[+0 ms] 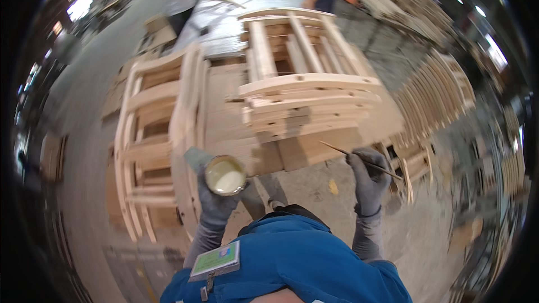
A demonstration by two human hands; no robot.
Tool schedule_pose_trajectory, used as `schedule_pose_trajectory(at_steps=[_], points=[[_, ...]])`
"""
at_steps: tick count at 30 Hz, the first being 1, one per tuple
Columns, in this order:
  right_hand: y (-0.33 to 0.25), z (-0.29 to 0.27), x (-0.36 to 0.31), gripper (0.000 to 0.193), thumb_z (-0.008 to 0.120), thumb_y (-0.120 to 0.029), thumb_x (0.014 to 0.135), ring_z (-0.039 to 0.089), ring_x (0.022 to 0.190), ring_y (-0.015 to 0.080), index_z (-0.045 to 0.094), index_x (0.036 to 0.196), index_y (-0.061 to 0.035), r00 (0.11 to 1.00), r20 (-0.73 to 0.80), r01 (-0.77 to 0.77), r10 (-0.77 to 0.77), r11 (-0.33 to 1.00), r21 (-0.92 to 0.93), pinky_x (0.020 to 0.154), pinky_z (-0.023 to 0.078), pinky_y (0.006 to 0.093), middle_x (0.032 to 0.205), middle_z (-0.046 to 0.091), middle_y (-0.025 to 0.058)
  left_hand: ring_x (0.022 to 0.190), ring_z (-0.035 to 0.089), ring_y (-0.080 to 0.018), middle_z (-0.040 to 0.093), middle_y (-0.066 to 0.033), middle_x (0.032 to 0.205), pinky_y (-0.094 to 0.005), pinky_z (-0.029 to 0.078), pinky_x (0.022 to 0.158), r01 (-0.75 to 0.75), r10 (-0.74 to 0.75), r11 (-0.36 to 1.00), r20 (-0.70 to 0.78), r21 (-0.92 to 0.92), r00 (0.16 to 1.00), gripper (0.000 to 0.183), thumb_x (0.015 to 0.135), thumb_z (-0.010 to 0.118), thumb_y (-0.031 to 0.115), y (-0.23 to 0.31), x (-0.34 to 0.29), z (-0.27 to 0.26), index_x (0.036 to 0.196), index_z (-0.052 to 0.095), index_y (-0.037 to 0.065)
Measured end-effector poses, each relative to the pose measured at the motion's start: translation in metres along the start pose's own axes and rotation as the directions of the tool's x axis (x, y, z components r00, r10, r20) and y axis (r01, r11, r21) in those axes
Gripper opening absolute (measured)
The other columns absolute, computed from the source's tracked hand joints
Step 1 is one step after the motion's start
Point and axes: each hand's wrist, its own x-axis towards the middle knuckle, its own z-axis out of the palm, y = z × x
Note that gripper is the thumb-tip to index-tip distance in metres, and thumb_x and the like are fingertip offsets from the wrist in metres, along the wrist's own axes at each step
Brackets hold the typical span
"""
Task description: The person applies glue to the joints of wooden chair frames using a brush and a small container. They repeatedly dip the brush into the container and apply glue to multiple chair frames on a workbench in a factory setting.
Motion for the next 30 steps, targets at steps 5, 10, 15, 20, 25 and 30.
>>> schedule_pose_trajectory(at_steps=[5, 10, 15, 20, 25, 30], points=[[0.005, 0.027, 0.01, 0.016, 0.062, 0.01, 0.079, 0.062, 0.082, 0.0164, 0.056, 0.093, 0.0033, 0.987, 0.133, -0.102, 0.086, 0.989, 0.112, 0.074, 0.052, 0.0266, 0.094, 0.063, 0.0149, 0.11, 0.052, -0.0353, 0.05, -0.0177, 0.123, -0.0493, 0.044, 0.094, -0.11, 0.111, 0.994, -0.011, 0.012, 0.994, 0.063, 0.089, 0.039, 0.057, 0.007, -0.023, -0.005, 0.129, 0.043, 0.009], [-0.001, 0.064, 0.014, 0.015, 0.061, 0.009, 0.08, 0.063, 0.081, 0.0175, 0.054, 0.092, 0.0035, 0.927, 0.373, -0.126, 0.024, 0.959, 0.253, 0.073, 0.053, 0.0279, 0.093, 0.063, 0.017, 0.111, 0.053, -0.0302, 0.049, -0.0143, 0.125, -0.0481, 0.047, 0.091, -0.167, 0.173, 0.981, -0.051, 0.096, 0.984, 0.055, 0.093, 0.035, 0.05, 0.014, -0.026, 0.005, 0.129, 0.041, 0.009], [-0.009, 0.089, 0.014, 0.016, 0.065, 0.007, 0.078, 0.063, 0.076, 0.017, 0.053, 0.087, 0.0024, 0.842, 0.537, -0.106, -0.056, 0.958, 0.266, 0.067, 0.053, 0.0272, 0.089, 0.064, 0.018, 0.107, 0.055, -0.0291, 0.05, -0.0138, 0.123, -0.0446, 0.051, 0.087, -0.206, 0.219, 0.962, -0.057, 0.179, 0.974, 0.055, 0.094, 0.035, 0.048, 0.016, -0.033, 0.013, 0.128, 0.041, 0.004], [-0.014, 0.108, 0.011, 0.018, 0.071, 0.0, 0.074, 0.065, 0.07, 0.0166, 0.054, 0.077, 0.0001, 0.813, 0.556, -0.024, -0.172, 0.944, 0.328, 0.059, 0.053, 0.0267, 0.086, 0.065, 0.0156, 0.108, 0.056, -0.0263, 0.055, -0.0149, 0.116, -0.0393, 0.048, 0.092, -0.57, 0.465, 0.436, 0.368, 0.696, 0.805, 0.055, 0.096, 0.028, 0.044, 0.015, -0.045, 0.052, 0.125, 0.044, 0.001], [-0.017, 0.11, 0.009, 0.027, 0.077, -0.01, 0.069, 0.066, 0.068, 0.0177, 0.051, 0.074, -0.0044, 0.678, 0.694, 0.248, -0.242, 0.964, 0.094, 0.057, 0.053, 0.0283, 0.082, 0.066, 0.01, 0.107, 0.056, -0.0246, 0.058, -0.0156, 0.111, -0.0374, 0.047, 0.092, -0.133, 0.133, 0.976, 0.012, 0.174, 0.991, 0.054, 0.096, 0.028, 0.044, 0.018, -0.034, 0.046, 0.122, 0.048, 0.0], [-0.007, 0.123, 0.014, 0.025, 0.077, -0.007, 0.067, 0.066, 0.073, 0.0205, 0.054, 0.077, -0.0035, 0.533, 0.772, 0.431, -0.348, 0.896, 0.106, 0.059, 0.052, 0.0287, 0.088, 0.065, 0.0128, 0.107, 0.056, -0.0252, 0.057, -0.0153, 0.114, -0.0384, 0.048, 0.091, -0.039, 0.04, 0.986, -0.002, 0.16, 0.999, 0.057, 0.095, 0.031, 0.046, 0.019, -0.035, 0.041, 0.123, 0.047, 0.0]])
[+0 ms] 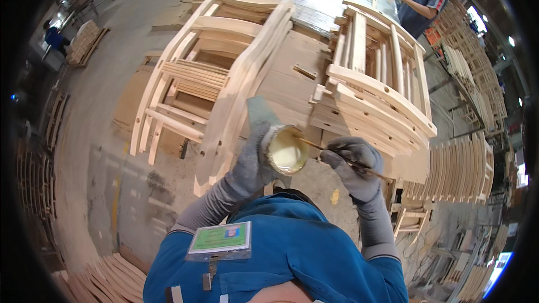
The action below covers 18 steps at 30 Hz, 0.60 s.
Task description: The person applies glue to the joints of wooden chair frames using a brush and a small container. They repeatedly dip the brush into the container and apply glue to multiple chair frames on a workbench in a factory setting.
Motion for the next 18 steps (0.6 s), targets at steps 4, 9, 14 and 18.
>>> schedule_pose_trajectory(at_steps=[4, 9, 14, 18], points=[[-0.013, -0.002, -0.002, 0.019, 0.074, 0.0, 0.068, 0.064, 0.076, 0.0215, 0.058, 0.08, -0.0012, 0.976, 0.002, -0.216, 0.219, 0.963, 0.161, 0.064, 0.052, 0.0289, 0.089, 0.064, 0.0141, 0.102, 0.058, -0.024, 0.058, -0.014, 0.113, -0.0374, 0.05, 0.087, 0.048, -0.047, 0.999, 0.059, -0.022, 0.997, 0.056, 0.094, 0.033, 0.047, -0.004, 0.003, -0.017, 0.123, 0.047, 0.002], [-0.013, -0.004, -0.02, 0.012, 0.068, 0.005, 0.071, 0.063, 0.075, 0.0215, 0.062, 0.079, -0.0011, 0.959, -0.06, -0.272, 0.277, 0.959, 0.074, 0.065, 0.05, 0.0296, 0.088, 0.064, 0.0143, 0.101, 0.06, -0.0222, 0.059, -0.011, 0.113, -0.0367, 0.052, 0.084, 0.194, -0.191, 0.975, 0.033, -0.111, 0.981, 0.055, 0.094, 0.036, 0.049, -0.005, 0.012, -0.051, 0.124, 0.047, 0.004], [0.002, -0.002, -0.033, 0.012, 0.068, 0.004, 0.07, 0.059, 0.076, 0.022, 0.065, 0.081, 0.0009, 0.917, -0.234, -0.314, 0.322, 0.947, 0.075, 0.067, 0.047, 0.0282, 0.083, 0.062, 0.0117, 0.11, 0.055, -0.0298, 0.051, -0.0127, 0.125, -0.0516, 0.05, 0.085, 0.238, -0.227, 0.951, 0.074, -0.198, 0.971, 0.056, 0.094, 0.033, 0.05, -0.001, 0.042, -0.102, 0.131, 0.04, 0.008], [0.014, 0.018, -0.048, 0.023, 0.068, 0.004, 0.071, 0.063, 0.077, 0.022, 0.067, 0.092, -0.0032, 0.94, -0.185, -0.302, 0.287, 0.951, -0.062, 0.068, 0.049, 0.0286, 0.083, 0.064, 0.0129, 0.107, 0.056, -0.0265, 0.053, -0.0109, 0.122, -0.0453, 0.051, 0.086, 0.21, -0.237, 0.961, -0.15, -0.179, 0.96, 0.043, 0.096, 0.04, 0.037, 0.011, 0.079, -0.125, 0.123, 0.048, 0.006]])
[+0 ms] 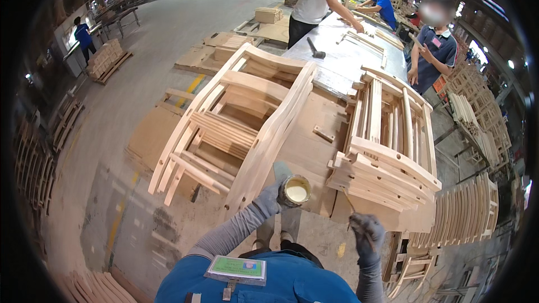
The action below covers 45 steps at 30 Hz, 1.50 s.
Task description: The person applies glue to the joints of wooden chair frames using a brush and a small container. They repeatedly dip the brush into the container and apply glue to multiple chair frames on a workbench in a factory setting.
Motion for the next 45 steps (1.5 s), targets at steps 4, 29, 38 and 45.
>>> schedule_pose_trajectory(at_steps=[4, 29, 38, 45], points=[[0.015, 0.02, -0.003, 0.026, 0.063, 0.001, 0.076, 0.065, 0.084, 0.0303, 0.065, 0.101, -0.0068, 0.98, 0.196, 0.052, -0.033, 0.994, -0.094, 0.072, 0.051, 0.0339, 0.092, 0.066, 0.0161, 0.097, 0.061, -0.0242, 0.06, -0.0103, 0.11, -0.0354, 0.052, 0.084, -0.077, 0.055, 0.993, -0.222, -0.092, 0.974, 0.032, 0.092, 0.052, 0.027, 0.011, 0.07, -0.031, 0.114, 0.055, 0.005], [0.176, 0.068, -0.01, 0.05, 0.054, -0.01, 0.082, 0.056, 0.106, 0.0326, 0.042, 0.13, -0.0078, 0.724, 0.687, 0.185, -0.064, 0.977, -0.104, 0.082, 0.05, 0.0375, 0.117, 0.056, 0.0168, 0.114, 0.05, -0.0319, 0.053, -0.0204, 0.122, -0.0339, 0.036, 0.098, -0.123, 0.54, -0.016, 0.112, 0.992, 0.834, 0.053, 0.091, 0.033, 0.038, 0.087, 0.359, -0.009, 0.121, 0.05, -0.002], [0.211, 0.133, 0.036, 0.054, 0.046, -0.003, 0.078, 0.041, 0.121, 0.0383, 0.037, 0.131, 0.0033, 0.722, 0.689, 0.269, -0.061, 0.942, -0.198, 0.101, 0.034, 0.0453, 0.129, 0.043, 0.0244, 0.133, 0.03, -0.027, 0.033, -0.0179, 0.142, -0.0325, 0.021, 0.11, -0.245, 0.572, 0.263, 0.054, 0.933, 0.818, 0.047, 0.097, 0.035, 0.026, 0.027, 0.223, -0.109, 0.135, 0.037, 0.0], [0.268, 0.246, 0.109, 0.057, 0.04, -0.011, 0.085, 0.036, 0.128, 0.0284, 0.027, 0.138, 0.0036, 0.833, 0.535, 0.3, 0.141, 0.698, -0.65, 0.101, 0.035, 0.0373, 0.139, 0.035, 0.0191, 0.13, 0.035, -0.0256, 0.037, -0.0161, 0.14, -0.0331, 0.025, 0.109, 0.041, 0.416, 0.412, -0.228, 0.91, 0.88, 0.041, 0.095, 0.041, 0.018, -0.078, -0.004, -0.096, 0.133, 0.04, 0.002]])
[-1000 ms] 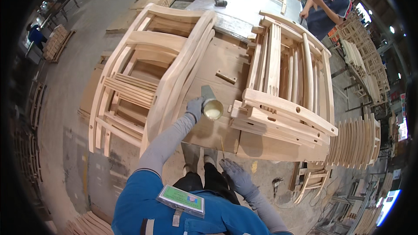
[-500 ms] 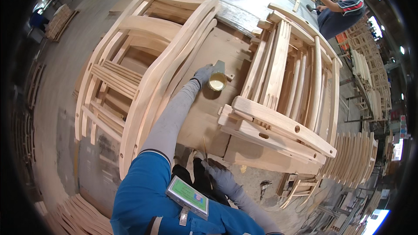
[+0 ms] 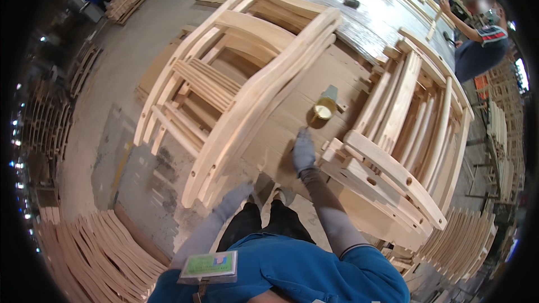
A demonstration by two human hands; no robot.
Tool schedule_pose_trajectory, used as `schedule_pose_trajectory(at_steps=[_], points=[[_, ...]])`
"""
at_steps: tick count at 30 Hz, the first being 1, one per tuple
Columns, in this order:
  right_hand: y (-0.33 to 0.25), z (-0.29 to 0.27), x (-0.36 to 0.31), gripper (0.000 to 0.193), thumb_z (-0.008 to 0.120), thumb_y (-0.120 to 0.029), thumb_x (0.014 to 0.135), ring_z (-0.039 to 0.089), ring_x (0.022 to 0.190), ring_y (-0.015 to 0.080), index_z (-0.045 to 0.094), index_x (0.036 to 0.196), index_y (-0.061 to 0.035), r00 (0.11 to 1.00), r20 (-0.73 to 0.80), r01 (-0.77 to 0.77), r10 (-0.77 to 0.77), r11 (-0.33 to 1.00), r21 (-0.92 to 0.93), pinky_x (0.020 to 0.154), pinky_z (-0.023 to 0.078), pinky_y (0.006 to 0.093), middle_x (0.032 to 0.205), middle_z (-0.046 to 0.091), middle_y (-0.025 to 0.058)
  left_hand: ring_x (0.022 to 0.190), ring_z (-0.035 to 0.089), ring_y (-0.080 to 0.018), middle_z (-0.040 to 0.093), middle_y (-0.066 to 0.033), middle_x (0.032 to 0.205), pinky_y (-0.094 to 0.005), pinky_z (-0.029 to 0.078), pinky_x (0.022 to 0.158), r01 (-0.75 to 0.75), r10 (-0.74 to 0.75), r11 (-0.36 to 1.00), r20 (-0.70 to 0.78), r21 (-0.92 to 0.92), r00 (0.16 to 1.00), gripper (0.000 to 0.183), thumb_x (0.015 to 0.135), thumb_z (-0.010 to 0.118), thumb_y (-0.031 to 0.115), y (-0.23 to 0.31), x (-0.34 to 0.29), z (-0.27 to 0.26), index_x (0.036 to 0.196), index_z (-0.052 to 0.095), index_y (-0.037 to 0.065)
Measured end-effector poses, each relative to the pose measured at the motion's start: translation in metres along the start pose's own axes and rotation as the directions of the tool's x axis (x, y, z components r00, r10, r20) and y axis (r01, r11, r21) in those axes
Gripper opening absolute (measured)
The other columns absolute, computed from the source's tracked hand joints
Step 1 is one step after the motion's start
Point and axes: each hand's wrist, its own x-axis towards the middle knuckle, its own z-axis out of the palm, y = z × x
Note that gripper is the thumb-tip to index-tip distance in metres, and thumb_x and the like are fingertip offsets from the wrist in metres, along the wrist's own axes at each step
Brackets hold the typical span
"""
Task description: The person applies glue to the joints of wooden chair frames using a brush and a small container. They repeatedly dip the brush into the container and apply glue to multiple chair frames on a workbench in a factory setting.
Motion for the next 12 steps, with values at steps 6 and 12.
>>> schedule_pose_trajectory(at_steps=[6, 12], points=[[-0.003, 0.008, 0.02, 0.032, 0.039, -0.003, 0.081, 0.047, 0.107, 0.0411, 0.053, 0.108, 0.0077, 0.997, 0.061, 0.026, -0.037, 0.984, 0.177, 0.097, 0.035, 0.0453, 0.109, 0.053, 0.028, 0.123, 0.044, -0.0254, 0.046, -0.0156, 0.133, -0.0306, 0.033, 0.103, 0.182, -0.181, 0.983, -0.327, -0.029, 0.928, 0.041, 0.095, 0.045, 0.027, -0.059, -0.176, -0.014, 0.128, 0.047, 0.004], [-0.061, -0.012, 0.013, 0.066, 0.04, -0.002, 0.077, 0.03, 0.127, 0.0447, 0.024, 0.141, 0.0, 0.988, 0.151, -0.031, 0.008, 0.988, 0.15, 0.108, 0.025, 0.0436, 0.135, 0.038, 0.0275, 0.126, 0.041, -0.0285, 0.041, -0.0174, 0.136, -0.0369, 0.033, 0.104, 0.658, -0.664, 0.724, -0.47, -0.207, 0.582, 0.039, 0.095, 0.039, 0.031, -0.131, -0.317, -0.032, 0.13, 0.047, 0.015]])
